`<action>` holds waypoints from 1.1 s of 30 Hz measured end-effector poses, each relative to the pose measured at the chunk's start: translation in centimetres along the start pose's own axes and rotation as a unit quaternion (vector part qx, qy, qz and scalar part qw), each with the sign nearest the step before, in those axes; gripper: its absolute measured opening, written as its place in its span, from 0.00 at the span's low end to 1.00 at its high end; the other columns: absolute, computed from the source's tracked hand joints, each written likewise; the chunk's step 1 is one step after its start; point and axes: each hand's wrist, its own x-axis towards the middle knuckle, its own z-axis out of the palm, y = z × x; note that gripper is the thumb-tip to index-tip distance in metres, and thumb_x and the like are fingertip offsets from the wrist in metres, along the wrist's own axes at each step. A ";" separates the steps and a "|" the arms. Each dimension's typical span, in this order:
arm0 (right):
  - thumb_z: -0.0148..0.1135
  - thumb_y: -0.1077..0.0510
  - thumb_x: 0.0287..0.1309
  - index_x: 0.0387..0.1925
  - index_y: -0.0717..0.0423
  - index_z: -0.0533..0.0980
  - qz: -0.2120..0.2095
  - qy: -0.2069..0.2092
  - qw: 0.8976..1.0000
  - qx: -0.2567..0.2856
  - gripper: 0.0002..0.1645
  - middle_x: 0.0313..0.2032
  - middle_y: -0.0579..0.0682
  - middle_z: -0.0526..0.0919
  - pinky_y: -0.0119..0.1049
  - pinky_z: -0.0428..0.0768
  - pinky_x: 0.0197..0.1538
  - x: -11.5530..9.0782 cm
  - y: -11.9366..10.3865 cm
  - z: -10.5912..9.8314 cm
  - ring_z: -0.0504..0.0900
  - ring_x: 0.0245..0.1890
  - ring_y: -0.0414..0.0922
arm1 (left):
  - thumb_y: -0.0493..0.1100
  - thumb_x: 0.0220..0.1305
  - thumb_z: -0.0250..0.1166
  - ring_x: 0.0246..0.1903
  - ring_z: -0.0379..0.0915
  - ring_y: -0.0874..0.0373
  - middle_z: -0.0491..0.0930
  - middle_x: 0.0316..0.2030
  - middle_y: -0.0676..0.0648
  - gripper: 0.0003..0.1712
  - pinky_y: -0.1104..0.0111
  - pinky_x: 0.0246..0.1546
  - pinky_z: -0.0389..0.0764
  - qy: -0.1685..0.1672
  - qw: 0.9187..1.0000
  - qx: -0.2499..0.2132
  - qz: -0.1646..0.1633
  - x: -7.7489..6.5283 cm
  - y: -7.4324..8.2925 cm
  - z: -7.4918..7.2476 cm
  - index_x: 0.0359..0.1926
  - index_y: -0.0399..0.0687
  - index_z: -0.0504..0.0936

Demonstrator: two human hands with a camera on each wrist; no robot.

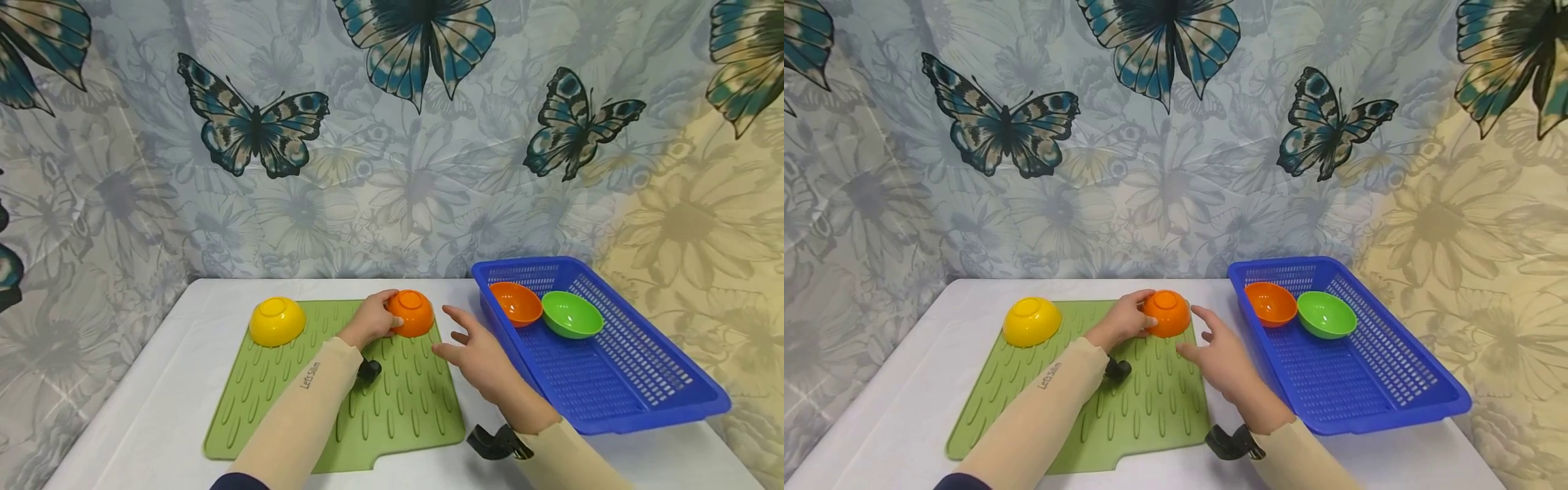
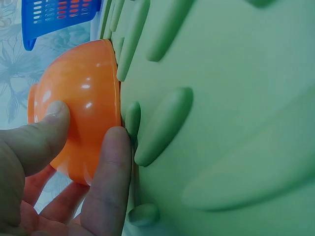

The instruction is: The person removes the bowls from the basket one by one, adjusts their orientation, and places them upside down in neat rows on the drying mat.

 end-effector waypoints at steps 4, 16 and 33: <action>0.70 0.53 0.60 0.76 0.40 0.58 -0.027 -0.032 0.999 -0.028 0.47 0.76 0.54 0.52 0.64 0.69 0.60 -3.2 -1.8 -1.8 0.58 0.71 0.61 | 0.30 0.60 0.69 0.53 0.73 0.44 0.69 0.65 0.39 0.41 0.62 0.34 0.84 0.002 1.000 0.002 -0.008 0.1 0.1 -0.1 0.73 0.53 0.68; 0.48 0.65 0.74 0.79 0.40 0.50 -0.154 -0.081 0.961 0.217 0.40 0.76 0.58 0.35 0.45 0.82 0.50 -4.7 -3.1 -15.3 0.68 0.64 0.53 | 0.32 0.61 0.70 0.53 0.73 0.44 0.69 0.64 0.39 0.40 0.63 0.33 0.84 0.004 1.000 0.003 -0.017 0.2 -0.1 -0.3 0.73 0.55 0.68; 0.49 0.33 0.67 0.63 0.20 0.05 0.250 -0.024 0.910 0.330 0.61 0.70 0.58 0.08 0.70 0.55 0.64 2.6 4.8 -27.8 0.20 0.71 0.66 | 0.32 0.61 0.69 0.54 0.73 0.43 0.68 0.66 0.40 0.40 0.62 0.35 0.85 0.001 1.000 -0.008 -0.016 -0.1 -0.1 -0.1 0.73 0.54 0.68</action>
